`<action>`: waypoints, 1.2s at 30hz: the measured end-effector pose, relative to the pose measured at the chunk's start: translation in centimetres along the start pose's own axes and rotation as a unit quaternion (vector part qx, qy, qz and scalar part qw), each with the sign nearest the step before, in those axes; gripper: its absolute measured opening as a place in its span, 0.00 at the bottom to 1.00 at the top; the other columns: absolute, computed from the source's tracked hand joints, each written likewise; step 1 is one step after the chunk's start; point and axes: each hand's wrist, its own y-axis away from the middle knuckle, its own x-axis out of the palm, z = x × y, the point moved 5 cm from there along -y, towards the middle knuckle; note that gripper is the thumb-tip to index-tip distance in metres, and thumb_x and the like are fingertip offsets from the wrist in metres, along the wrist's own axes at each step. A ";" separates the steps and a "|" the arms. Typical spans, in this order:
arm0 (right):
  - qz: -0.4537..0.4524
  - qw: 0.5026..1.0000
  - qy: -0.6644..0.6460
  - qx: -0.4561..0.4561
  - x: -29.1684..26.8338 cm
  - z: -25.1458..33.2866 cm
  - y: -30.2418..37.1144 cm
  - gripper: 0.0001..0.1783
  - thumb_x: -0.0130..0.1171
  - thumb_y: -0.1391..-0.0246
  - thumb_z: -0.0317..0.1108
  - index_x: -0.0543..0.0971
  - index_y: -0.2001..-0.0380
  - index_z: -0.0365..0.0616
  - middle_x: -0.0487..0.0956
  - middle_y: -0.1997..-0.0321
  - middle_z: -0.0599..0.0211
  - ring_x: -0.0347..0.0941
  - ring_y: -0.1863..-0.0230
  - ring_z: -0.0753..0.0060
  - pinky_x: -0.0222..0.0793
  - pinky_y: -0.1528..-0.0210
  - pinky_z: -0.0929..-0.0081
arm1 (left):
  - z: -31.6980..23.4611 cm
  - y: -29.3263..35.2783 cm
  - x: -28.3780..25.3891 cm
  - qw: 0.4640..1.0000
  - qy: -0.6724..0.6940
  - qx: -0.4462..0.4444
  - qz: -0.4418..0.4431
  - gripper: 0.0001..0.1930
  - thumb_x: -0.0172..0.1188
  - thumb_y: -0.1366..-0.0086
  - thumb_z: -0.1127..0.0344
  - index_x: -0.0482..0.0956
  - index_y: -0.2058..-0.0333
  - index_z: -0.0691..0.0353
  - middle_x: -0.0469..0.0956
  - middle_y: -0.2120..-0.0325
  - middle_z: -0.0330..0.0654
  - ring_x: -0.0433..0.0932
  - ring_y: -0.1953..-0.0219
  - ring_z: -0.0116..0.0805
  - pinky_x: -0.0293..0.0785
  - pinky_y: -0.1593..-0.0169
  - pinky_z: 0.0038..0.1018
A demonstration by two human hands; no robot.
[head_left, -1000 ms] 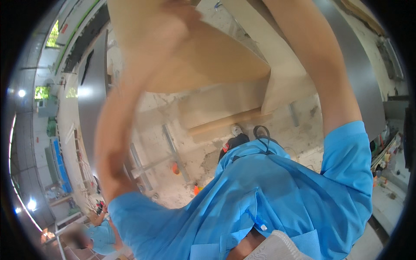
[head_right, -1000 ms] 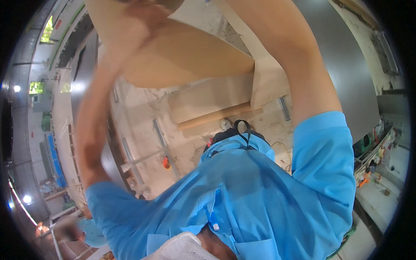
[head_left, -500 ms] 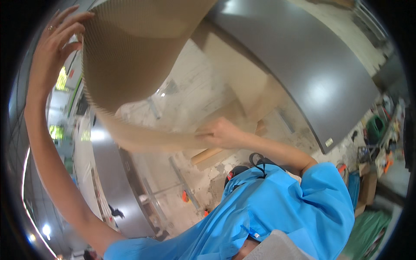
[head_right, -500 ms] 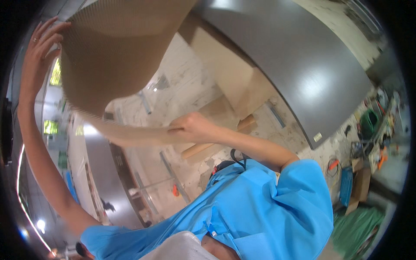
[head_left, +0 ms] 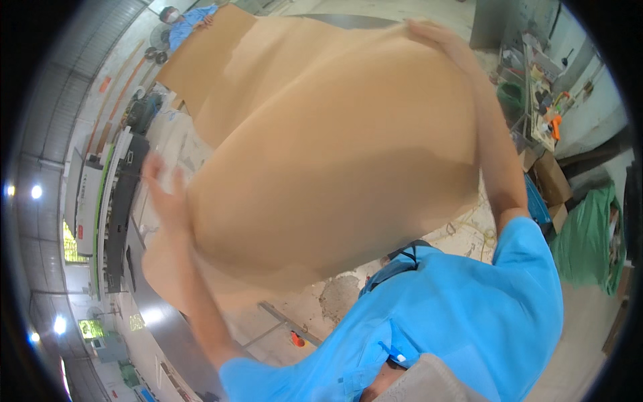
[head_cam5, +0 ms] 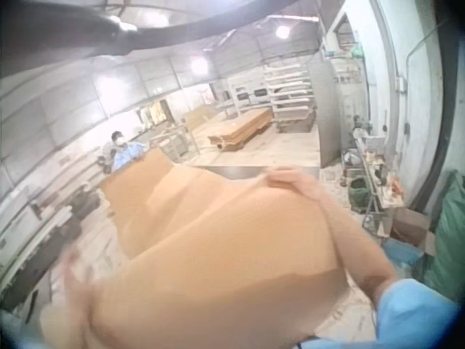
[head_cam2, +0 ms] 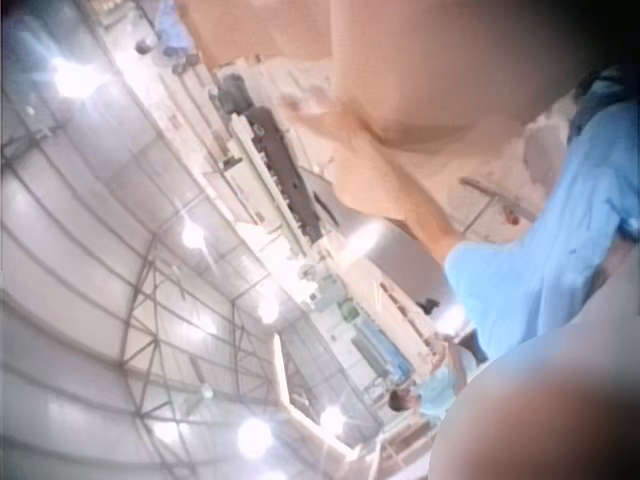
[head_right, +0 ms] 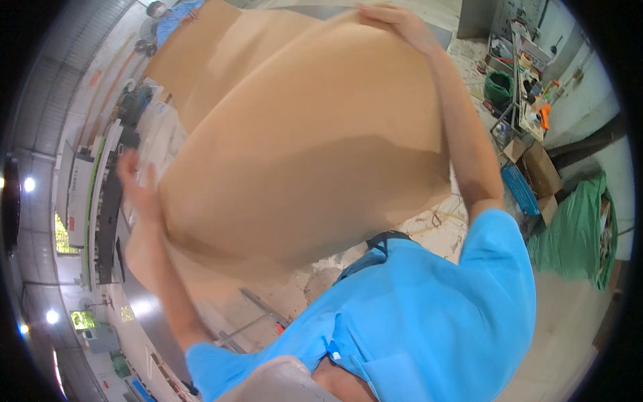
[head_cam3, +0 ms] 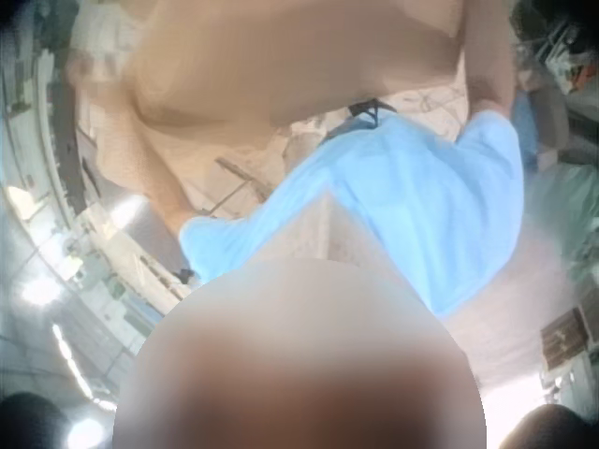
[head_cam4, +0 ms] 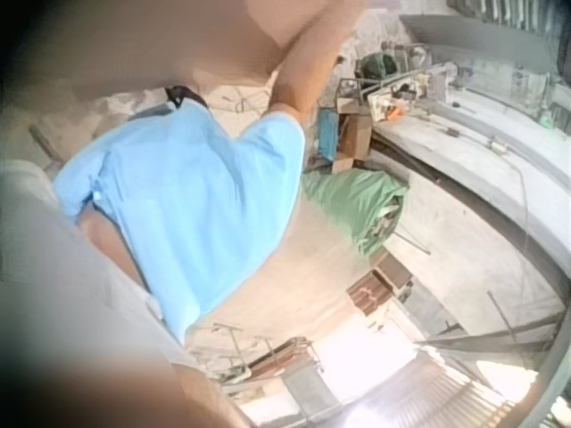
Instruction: The person assembles a curved table by placing a large cardboard sheet onto a metal tabletop, aligning it, and securing it with tape. They smooth the cardboard and apply tape along the edges to hold it in place.
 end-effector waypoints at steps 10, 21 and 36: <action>0.029 0.971 0.221 0.085 -23.7 -5.4 0.2 0.18 0.64 0.36 0.47 0.78 0.72 0.45 0.74 0.75 0.81 0.67 0.77 0.88 0.61 0.73 0.83 | 16.3 45.6 11.6 0.819 0.127 -0.554 0.073 0.40 0.50 0.26 0.41 0.58 0.30 0.69 0.59 0.29 0.53 0.57 0.27 0.47 0.51 0.26 0.37; 0.063 0.974 0.181 0.117 -45.1 3.0 -9.8 0.19 0.63 0.36 0.51 0.82 0.68 0.45 0.78 0.73 0.81 0.71 0.74 0.91 0.64 0.73 0.85 | -17.0 41.6 27.1 0.433 0.627 -0.577 -0.294 0.43 0.53 0.33 0.32 0.59 0.29 0.55 0.62 0.30 0.41 0.56 0.27 0.42 0.54 0.28 0.50; 0.101 0.709 0.563 -0.411 -37.3 17.8 -4.2 0.41 0.69 0.49 0.49 0.70 0.35 0.44 0.74 0.37 0.43 0.71 0.36 0.46 0.68 0.35 0.53 | -56.1 -18.0 38.0 0.693 0.718 -0.053 -0.032 0.14 0.59 0.28 0.65 0.79 0.48 0.64 0.82 0.51 0.42 0.79 0.46 0.33 0.75 0.42 0.32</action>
